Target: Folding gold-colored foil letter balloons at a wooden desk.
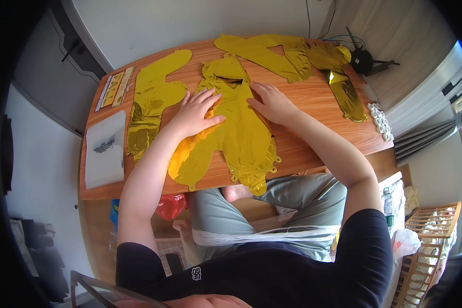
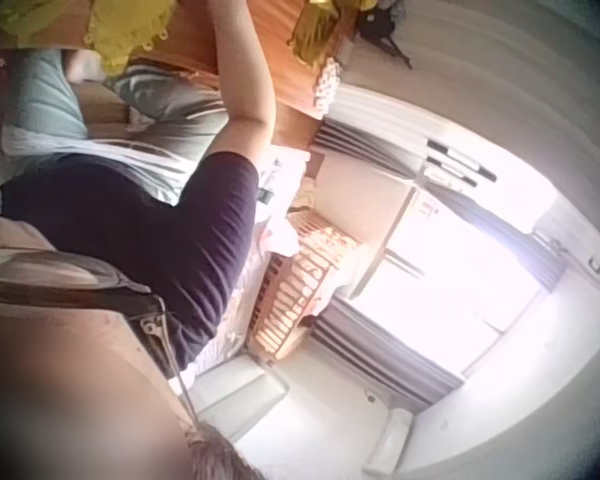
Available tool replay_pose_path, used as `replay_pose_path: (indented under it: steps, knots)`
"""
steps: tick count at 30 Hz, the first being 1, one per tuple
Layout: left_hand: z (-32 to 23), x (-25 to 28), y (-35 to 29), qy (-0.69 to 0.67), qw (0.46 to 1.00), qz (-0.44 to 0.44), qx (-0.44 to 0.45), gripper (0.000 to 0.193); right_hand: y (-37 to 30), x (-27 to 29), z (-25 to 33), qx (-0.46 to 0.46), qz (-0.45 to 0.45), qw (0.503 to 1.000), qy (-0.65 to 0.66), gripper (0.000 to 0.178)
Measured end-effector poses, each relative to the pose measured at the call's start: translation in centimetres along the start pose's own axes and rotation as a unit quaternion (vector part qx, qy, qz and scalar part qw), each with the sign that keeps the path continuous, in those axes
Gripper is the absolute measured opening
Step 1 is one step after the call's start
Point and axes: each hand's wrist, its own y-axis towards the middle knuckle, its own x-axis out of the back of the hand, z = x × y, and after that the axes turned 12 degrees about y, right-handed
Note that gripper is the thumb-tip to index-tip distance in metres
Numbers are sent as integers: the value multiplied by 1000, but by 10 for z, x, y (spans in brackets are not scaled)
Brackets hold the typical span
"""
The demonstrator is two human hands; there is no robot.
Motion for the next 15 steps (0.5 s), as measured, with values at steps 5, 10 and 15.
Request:
replay_pose_path:
  steps: [5,10,15]
  knots:
    - [-1,2,-2,3,1000,3,1,87,3,0,3,24,39,999,8,50]
    - [-3,5,-1,14,1000,12,3,84,6,0,-1,85,52,994,-50,47]
    - [-1,3,-1,8,1000,9,3,84,12,-3,-4,26,33,999,-1,51]
